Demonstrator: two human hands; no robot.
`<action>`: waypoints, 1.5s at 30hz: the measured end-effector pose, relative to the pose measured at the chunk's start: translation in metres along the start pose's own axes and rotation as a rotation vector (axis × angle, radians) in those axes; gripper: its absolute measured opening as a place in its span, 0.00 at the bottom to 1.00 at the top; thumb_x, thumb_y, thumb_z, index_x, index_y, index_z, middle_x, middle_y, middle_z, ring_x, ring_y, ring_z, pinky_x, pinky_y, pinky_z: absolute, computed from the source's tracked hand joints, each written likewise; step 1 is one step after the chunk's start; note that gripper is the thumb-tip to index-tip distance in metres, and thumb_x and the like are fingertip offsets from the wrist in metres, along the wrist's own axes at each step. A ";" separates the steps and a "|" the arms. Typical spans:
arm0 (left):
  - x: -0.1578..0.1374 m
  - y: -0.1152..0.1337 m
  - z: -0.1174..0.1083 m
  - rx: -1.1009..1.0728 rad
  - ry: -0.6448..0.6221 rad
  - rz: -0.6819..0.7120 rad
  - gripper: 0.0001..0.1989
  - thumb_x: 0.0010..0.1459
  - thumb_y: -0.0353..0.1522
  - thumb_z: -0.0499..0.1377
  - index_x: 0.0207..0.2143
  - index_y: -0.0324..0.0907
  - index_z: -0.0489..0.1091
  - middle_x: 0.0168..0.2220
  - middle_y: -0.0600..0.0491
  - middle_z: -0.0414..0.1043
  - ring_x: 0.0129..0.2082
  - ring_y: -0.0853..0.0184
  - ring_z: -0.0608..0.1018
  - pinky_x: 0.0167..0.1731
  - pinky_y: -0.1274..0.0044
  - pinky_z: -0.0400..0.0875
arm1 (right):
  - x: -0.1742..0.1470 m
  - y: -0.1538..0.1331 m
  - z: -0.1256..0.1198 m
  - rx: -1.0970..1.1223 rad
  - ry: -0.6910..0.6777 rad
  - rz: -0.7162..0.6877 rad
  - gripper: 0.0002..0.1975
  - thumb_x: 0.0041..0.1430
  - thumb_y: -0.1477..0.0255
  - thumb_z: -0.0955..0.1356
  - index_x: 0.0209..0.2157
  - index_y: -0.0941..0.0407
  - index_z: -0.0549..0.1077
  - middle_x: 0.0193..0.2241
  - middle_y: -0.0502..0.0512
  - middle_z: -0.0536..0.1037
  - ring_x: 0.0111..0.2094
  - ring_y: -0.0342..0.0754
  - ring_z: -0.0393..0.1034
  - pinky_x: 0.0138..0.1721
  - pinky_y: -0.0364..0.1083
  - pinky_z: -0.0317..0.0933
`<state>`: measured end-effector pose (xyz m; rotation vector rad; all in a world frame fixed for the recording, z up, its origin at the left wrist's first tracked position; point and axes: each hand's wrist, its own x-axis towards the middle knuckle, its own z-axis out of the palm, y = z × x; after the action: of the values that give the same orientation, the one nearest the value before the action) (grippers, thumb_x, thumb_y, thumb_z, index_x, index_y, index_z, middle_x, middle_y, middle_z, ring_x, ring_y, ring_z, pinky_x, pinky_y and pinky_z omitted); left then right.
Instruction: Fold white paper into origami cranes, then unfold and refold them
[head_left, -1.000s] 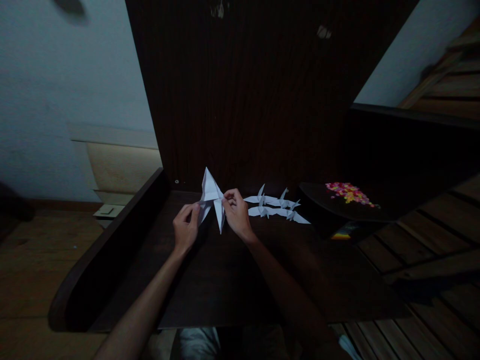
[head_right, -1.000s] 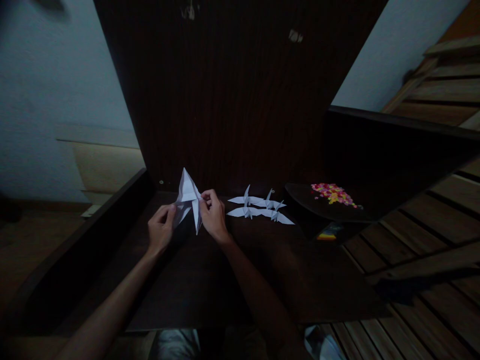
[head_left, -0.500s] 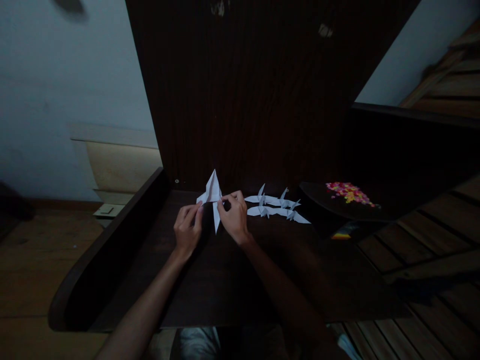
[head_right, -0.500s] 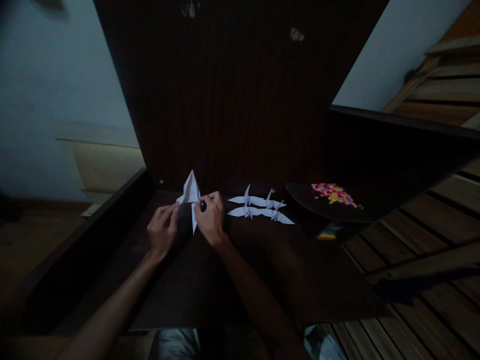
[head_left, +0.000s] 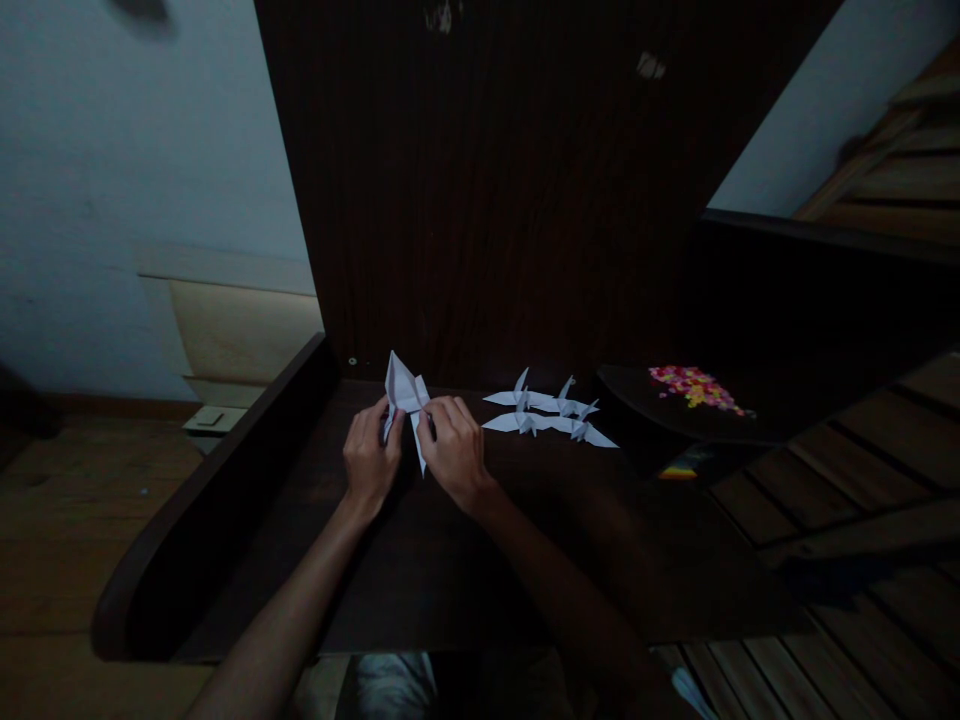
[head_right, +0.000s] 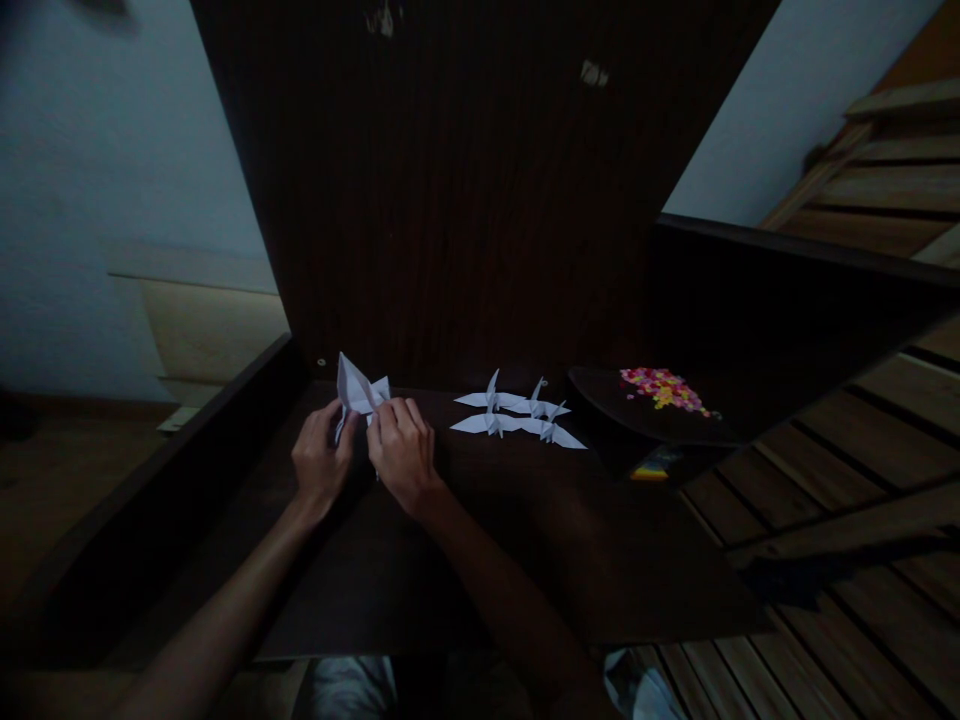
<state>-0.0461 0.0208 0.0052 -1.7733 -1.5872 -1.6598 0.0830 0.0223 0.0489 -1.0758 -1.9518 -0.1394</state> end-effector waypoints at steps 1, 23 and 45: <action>0.000 0.000 0.000 -0.004 0.006 -0.014 0.13 0.61 0.34 0.55 0.46 0.38 0.70 0.38 0.46 0.75 0.37 0.63 0.75 0.39 0.73 0.69 | 0.000 -0.001 0.000 0.008 0.002 -0.004 0.09 0.62 0.76 0.61 0.33 0.56 0.71 0.33 0.57 0.75 0.38 0.49 0.67 0.41 0.47 0.63; 0.008 0.008 -0.009 -0.102 0.042 -0.138 0.12 0.63 0.35 0.52 0.37 0.39 0.74 0.36 0.49 0.74 0.37 0.66 0.76 0.40 0.74 0.69 | 0.004 0.003 0.000 0.313 0.153 0.169 0.05 0.60 0.74 0.63 0.33 0.55 0.70 0.32 0.55 0.78 0.35 0.47 0.74 0.39 0.46 0.69; 0.013 -0.001 -0.004 -0.331 0.127 -0.511 0.11 0.47 0.35 0.62 0.32 0.38 0.73 0.27 0.54 0.73 0.27 0.69 0.75 0.30 0.78 0.71 | -0.013 -0.012 -0.001 -0.151 0.085 -0.295 0.06 0.62 0.76 0.62 0.32 0.56 0.70 0.38 0.57 0.78 0.39 0.47 0.73 0.41 0.45 0.66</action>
<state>-0.0522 0.0251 0.0167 -1.4224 -1.9047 -2.3303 0.0777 0.0059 0.0436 -0.8550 -2.0374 -0.4922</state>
